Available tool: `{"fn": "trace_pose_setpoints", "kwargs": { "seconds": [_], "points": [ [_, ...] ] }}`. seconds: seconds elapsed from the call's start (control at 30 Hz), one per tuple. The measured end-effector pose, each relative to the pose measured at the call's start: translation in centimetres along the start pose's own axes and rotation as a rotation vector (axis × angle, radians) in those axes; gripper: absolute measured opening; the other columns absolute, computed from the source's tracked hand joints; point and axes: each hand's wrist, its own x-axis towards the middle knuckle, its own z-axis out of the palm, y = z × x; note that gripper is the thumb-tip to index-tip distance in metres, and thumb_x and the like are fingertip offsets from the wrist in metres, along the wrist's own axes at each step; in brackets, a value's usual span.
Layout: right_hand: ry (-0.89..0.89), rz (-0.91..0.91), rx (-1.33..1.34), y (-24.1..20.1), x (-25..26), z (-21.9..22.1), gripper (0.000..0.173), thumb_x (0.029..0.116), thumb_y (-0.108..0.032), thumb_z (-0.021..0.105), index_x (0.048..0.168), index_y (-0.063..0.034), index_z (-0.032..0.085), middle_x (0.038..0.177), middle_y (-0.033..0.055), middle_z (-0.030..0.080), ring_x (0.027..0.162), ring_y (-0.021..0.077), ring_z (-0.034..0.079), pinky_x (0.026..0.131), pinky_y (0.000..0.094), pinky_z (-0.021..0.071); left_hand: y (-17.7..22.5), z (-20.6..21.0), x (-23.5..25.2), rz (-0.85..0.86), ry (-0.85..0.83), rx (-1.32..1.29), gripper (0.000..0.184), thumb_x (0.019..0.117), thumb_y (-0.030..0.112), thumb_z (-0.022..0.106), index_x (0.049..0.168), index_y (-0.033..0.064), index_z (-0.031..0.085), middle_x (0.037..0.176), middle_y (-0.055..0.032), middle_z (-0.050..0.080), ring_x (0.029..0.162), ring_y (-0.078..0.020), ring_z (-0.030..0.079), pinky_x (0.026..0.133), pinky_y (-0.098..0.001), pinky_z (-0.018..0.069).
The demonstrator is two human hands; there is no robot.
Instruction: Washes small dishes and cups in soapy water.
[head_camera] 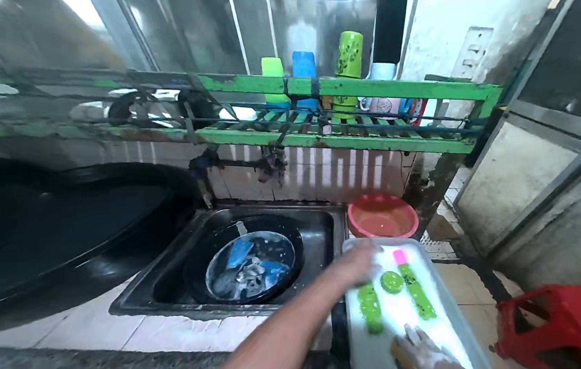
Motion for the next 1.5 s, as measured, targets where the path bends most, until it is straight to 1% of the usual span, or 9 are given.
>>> {"fn": "trace_pose_setpoints", "kwargs": {
  "seconds": [0.2,0.5,0.77,0.87,1.03,1.13,1.27,1.4,1.5],
  "points": [
    [0.149,-0.027,0.136,0.7,0.2,-0.4,0.067,0.088,-0.001,0.07,0.151,-0.0076,0.05,0.157,0.0236,0.044,0.145,0.0419,0.042,0.116,0.0579,0.0393,3.3,8.5,3.0,-0.021,-0.225,0.077,0.053,0.0994,0.027,0.064,0.146,0.0056,0.052,0.149,-0.0211,0.049,0.139,-0.042,0.045,0.108,-0.061,0.0448],
    [0.681,0.252,0.97,2.2,-0.8,-1.7,0.05,0.0898,-0.015,0.071,0.136,0.001,0.059,0.12,0.0213,0.068,0.107,0.028,0.067,0.096,0.0483,0.0544,3.8,1.9,0.7,-0.139,0.025,-0.085,0.04,0.1046,0.042,0.053,0.131,0.0138,0.066,0.135,-0.016,0.06,0.129,-0.0341,0.056,0.107,-0.0536,0.0467],
    [0.804,-0.209,1.723,-1.8,-0.3,-7.7,0.03,0.1011,-0.005,0.04,0.129,-0.0026,0.05,0.096,0.0032,0.071,0.083,0.01,0.071,0.071,0.0294,0.0625,2.0,3.5,-3.3,-0.48,0.319,-1.274,0.044,0.1114,0.036,0.038,0.138,0.0051,0.053,0.12,-0.0186,0.063,0.102,-0.0273,0.065,0.081,-0.0444,0.0561],
    [0.849,0.038,1.191,-2.0,1.6,-7.1,0.037,0.096,0.001,0.052,0.132,0.0051,0.057,0.113,0.0131,0.069,0.099,0.0162,0.067,0.087,0.0337,0.0574,3.0,3.1,-4.1,-0.5,0.326,-1.393,0.042,0.1114,0.035,0.038,0.139,0.0062,0.052,0.119,-0.0174,0.063,0.101,-0.0268,0.065,0.078,-0.0435,0.0567],
    [0.855,-0.103,0.254,-2.2,4.3,-3.8,0.029,0.0864,-0.004,0.07,0.113,0.0061,0.074,0.12,0.0243,0.072,0.117,0.0391,0.068,0.104,0.0538,0.0522,3.5,1.6,-3.0,-0.459,0.135,-0.742,0.042,0.1077,0.035,0.046,0.131,0.0037,0.061,0.129,-0.0228,0.062,0.118,-0.033,0.061,0.098,-0.0529,0.0489],
    [0.597,0.1,0.84,-3.1,3.0,-5.5,0.043,0.0939,0.001,0.061,0.136,0.0081,0.059,0.128,0.0217,0.067,0.119,0.0277,0.064,0.104,0.0415,0.0494,4.0,0.6,-2.5,-0.492,0.016,-0.746,0.047,0.1078,0.041,0.047,0.135,0.0048,0.058,0.129,-0.0226,0.061,0.113,-0.033,0.062,0.092,-0.0517,0.0509],
    [0.522,-0.026,1.758,-3.5,3.5,-6.2,0.024,0.105,-0.009,0.046,0.127,-0.0037,0.055,0.087,0.0074,0.068,0.072,0.0144,0.067,0.061,0.0317,0.0583,4.2,3.6,-2.3,-0.26,0.384,-1.521,0.042,0.1073,0.028,0.051,0.142,0.0052,0.048,0.123,-0.0186,0.063,0.107,-0.0266,0.065,0.092,-0.0448,0.0563],
    [0.659,0.102,0.662,-5.4,2.9,-6.1,0.042,0.0981,-0.007,0.057,0.137,0.0112,0.056,0.13,0.0272,0.064,0.124,0.0346,0.062,0.107,0.0474,0.0478,6.2,6.9,-2.1,-0.317,0.477,-1.565,0.052,0.1104,0.039,0.041,0.153,0.0087,0.039,0.141,-0.017,0.055,0.124,-0.025,0.058,0.103,-0.0439,0.0505],
    [0.363,0.162,0.131,-4.2,3.6,-4.7,0.04,0.1032,-0.007,0.047,0.136,0.0141,0.054,0.138,0.035,0.057,0.133,0.0473,0.053,0.113,0.0571,0.0397,7.1,8.1,-1.8,-0.48,0.485,-1.474,0.057,0.1064,0.032,0.054,0.152,0.0041,0.035,0.147,-0.0242,0.047,0.129,-0.0316,0.054,0.105,-0.0478,0.0483]
  ]
}}
